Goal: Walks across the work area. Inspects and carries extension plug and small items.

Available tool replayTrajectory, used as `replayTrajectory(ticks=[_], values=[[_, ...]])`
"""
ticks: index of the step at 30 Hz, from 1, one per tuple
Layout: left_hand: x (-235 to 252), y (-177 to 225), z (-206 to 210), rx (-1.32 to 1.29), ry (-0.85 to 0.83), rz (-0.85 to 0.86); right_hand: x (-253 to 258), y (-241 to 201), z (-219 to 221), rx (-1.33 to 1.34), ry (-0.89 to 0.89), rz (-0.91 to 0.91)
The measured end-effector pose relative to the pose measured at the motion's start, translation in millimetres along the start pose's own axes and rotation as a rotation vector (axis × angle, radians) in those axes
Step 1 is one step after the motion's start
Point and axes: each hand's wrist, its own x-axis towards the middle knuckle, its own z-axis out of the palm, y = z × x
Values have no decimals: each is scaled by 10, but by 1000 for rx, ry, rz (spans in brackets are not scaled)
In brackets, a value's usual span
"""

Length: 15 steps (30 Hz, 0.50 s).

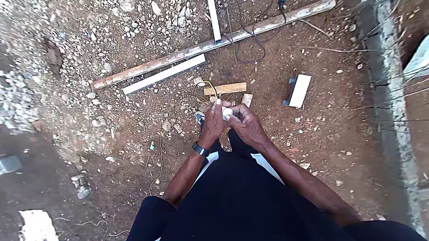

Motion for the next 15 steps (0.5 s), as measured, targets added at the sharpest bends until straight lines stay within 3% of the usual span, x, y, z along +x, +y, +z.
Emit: replayTrajectory(ticks=[7,12,15], values=[[235,-213,-766,14,-41,-117,504,-80,628,-145,-43,75],[489,-399,-1199,-339,-45,-417,930,-268,821,-67,-184,280],[577,-701,-1318,-625,-59,-552,985,-143,870,-98,-144,377]])
